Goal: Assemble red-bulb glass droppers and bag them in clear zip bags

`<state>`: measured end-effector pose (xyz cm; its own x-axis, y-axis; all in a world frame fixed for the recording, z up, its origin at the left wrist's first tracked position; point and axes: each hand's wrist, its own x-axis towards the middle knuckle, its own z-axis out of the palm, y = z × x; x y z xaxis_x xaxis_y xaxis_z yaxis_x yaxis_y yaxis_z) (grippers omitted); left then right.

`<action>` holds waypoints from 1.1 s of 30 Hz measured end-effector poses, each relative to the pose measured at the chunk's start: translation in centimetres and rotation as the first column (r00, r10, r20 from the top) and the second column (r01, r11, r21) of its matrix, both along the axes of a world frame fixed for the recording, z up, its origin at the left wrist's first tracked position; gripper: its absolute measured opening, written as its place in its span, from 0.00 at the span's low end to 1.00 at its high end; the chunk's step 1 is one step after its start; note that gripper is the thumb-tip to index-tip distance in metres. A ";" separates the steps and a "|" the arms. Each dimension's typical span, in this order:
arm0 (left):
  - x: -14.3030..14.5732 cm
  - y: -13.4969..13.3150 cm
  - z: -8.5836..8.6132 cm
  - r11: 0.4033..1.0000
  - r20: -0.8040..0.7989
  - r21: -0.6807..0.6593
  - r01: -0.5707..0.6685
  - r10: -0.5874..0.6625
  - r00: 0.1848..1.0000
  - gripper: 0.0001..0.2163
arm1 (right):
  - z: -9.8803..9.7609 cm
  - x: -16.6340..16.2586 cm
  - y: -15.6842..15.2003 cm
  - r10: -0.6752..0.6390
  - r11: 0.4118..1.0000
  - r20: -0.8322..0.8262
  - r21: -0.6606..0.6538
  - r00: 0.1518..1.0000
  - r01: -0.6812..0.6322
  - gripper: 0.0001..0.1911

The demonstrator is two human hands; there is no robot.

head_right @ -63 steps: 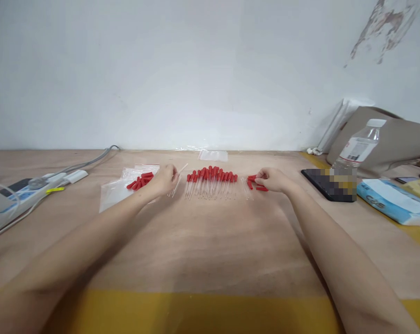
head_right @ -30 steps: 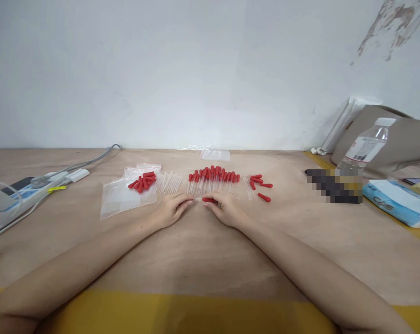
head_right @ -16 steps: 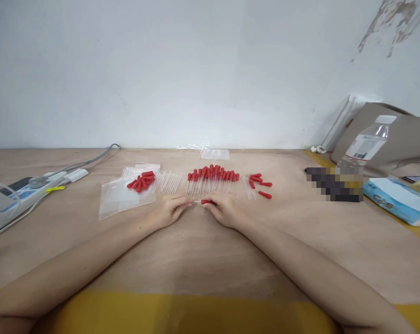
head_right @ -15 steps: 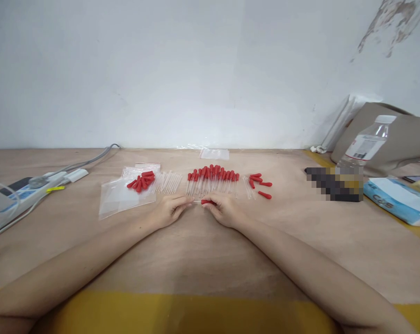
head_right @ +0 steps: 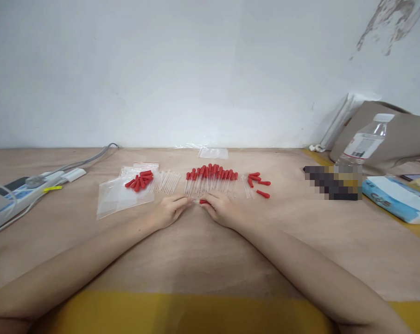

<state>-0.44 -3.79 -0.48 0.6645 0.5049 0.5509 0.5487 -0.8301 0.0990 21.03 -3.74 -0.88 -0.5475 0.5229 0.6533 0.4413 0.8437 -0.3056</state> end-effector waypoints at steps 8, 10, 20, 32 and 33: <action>0.1 -0.1 -0.1 0.998 0.095 0.050 -0.047 0.042 0.995 0.10 | 0.4 0.1 0.0 -0.029 0.998 0.011 -0.064 1.000 0.030 0.08; 0.1 -0.1 -0.2 0.998 0.087 0.059 -0.029 0.024 0.996 0.10 | 0.4 0.1 0.0 -0.015 0.998 0.024 -0.060 1.000 0.017 0.08; 0.6 -0.1 -0.2 0.998 0.078 0.062 -0.004 -0.001 0.997 0.10 | 0.6 -0.3 0.3 0.052 0.996 0.046 -0.075 0.998 -0.049 0.07; -1.1 0.4 1.1 0.938 0.248 -0.068 -0.339 0.345 0.905 0.13 | 4.5 3.4 4.4 -0.290 0.809 -0.464 -0.586 0.837 -0.045 0.16; -1.3 0.7 1.0 0.920 0.233 -0.061 -0.387 0.390 0.891 0.12 | 5.0 4.1 5.3 -0.363 0.786 -0.433 -0.618 0.825 0.022 0.16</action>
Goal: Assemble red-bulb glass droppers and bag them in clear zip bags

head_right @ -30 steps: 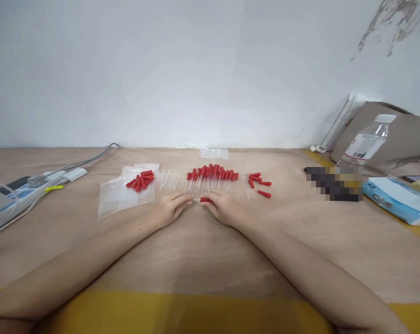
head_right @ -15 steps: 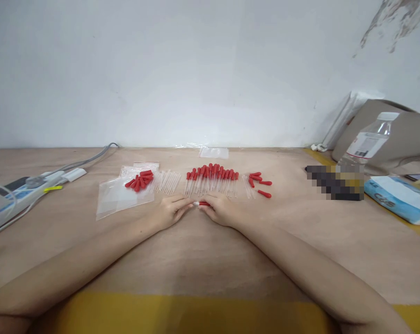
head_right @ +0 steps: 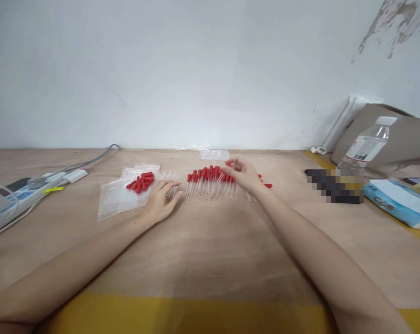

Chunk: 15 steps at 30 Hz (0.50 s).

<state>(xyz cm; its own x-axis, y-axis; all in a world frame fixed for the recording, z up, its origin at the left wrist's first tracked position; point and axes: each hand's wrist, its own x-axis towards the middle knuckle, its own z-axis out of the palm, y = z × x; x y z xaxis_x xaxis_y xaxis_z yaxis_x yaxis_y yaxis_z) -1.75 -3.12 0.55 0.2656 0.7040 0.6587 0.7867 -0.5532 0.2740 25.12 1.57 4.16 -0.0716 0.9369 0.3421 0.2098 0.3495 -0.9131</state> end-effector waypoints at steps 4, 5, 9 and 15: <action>-0.2 0.6 -0.4 0.992 -0.074 0.003 -0.126 0.126 0.989 0.11 | 0.3 0.9 3.6 -0.235 0.955 0.316 -0.101 0.919 0.279 0.13; -0.1 0.6 -0.5 0.989 -0.087 0.004 -0.146 0.146 0.985 0.11 | 0.0 0.7 4.3 -0.247 0.947 0.391 -0.095 0.886 0.306 0.13; 0.0 0.6 -0.4 0.975 -0.143 -0.022 -0.221 0.215 0.966 0.12 | -1.4 -0.5 5.6 -0.282 0.937 0.494 -0.043 0.822 0.347 0.16; 0.0 2.6 0.9 0.947 -0.285 -0.026 -0.321 0.301 0.910 0.12 | -0.6 1.8 3.2 -0.272 0.962 0.606 0.157 0.747 0.223 0.14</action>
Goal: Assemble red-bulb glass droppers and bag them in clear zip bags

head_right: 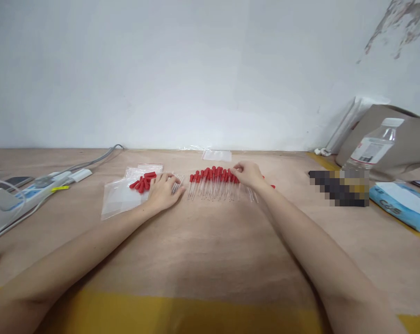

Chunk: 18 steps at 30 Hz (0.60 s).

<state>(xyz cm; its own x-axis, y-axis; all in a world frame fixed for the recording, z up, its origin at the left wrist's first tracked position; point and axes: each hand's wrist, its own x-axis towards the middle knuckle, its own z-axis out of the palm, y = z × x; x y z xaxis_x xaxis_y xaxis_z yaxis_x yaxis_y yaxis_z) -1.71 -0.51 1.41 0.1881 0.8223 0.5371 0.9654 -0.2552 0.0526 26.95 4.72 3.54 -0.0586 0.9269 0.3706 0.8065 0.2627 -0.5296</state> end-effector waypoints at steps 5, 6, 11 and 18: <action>0.9 2.4 1.0 0.991 -0.169 -0.049 -0.127 0.117 0.979 0.13 | 0.9 5.7 -2.5 0.016 0.995 0.193 -0.100 0.981 0.003 0.08; 1.1 2.7 1.1 0.987 -0.193 -0.062 -0.146 0.131 0.972 0.14 | 0.9 6.7 -2.7 0.028 0.991 0.220 -0.135 0.975 0.002 0.08; 1.9 3.5 1.2 0.971 -0.251 -0.097 -0.216 0.186 0.950 0.18 | -0.1 9.4 -3.3 0.154 0.928 0.197 -0.364 0.968 -0.073 0.12; 2.5 3.4 1.1 0.975 -0.227 -0.100 -0.199 0.172 0.959 0.20 | -1.0 8.8 -3.3 0.165 0.893 0.186 -0.445 0.969 -0.067 0.06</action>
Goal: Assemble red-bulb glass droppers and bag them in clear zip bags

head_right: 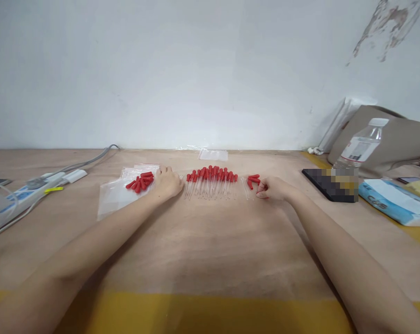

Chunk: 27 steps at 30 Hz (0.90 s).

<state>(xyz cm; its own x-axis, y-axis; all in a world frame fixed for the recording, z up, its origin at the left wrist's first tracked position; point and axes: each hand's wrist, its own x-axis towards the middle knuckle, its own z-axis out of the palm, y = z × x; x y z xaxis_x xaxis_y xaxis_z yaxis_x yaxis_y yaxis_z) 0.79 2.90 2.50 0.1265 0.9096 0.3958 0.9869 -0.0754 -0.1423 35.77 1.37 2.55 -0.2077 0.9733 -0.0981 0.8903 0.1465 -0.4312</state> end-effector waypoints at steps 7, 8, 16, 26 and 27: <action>-0.6 1.1 0.8 0.983 0.134 -0.161 -0.085 0.107 0.985 0.21 | 1.8 -4.0 -1.3 -0.011 0.945 -0.090 0.325 0.996 0.040 0.07; -0.7 1.2 0.9 0.983 0.142 -0.164 -0.078 0.102 0.985 0.21 | 1.9 -5.2 -1.7 0.016 0.927 -0.139 0.374 0.990 0.038 0.07; -1.7 -2.6 0.3 0.909 0.247 0.026 0.416 -0.409 0.878 0.10 | 0.4 -13.9 -3.5 0.377 0.734 -0.155 0.651 0.913 -0.192 0.08; -2.2 -5.7 -3.5 0.634 0.182 0.278 0.722 -0.773 0.608 0.10 | -4.5 -15.4 -3.7 0.484 0.562 -0.143 0.807 0.863 -0.181 0.10; -2.1 -5.6 -3.5 0.632 0.174 0.288 0.720 -0.773 0.610 0.10 | -4.5 -15.4 -3.7 0.487 0.552 -0.135 0.813 0.863 -0.184 0.10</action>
<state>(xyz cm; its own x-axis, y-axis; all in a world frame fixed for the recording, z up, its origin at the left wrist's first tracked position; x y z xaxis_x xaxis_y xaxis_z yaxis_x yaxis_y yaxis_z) -1.36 -2.67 -0.97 0.6003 0.4570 0.6563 0.5948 -0.8038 0.0156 20.36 -2.37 -2.00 -0.4047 0.5024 0.7640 0.5378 0.8065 -0.2455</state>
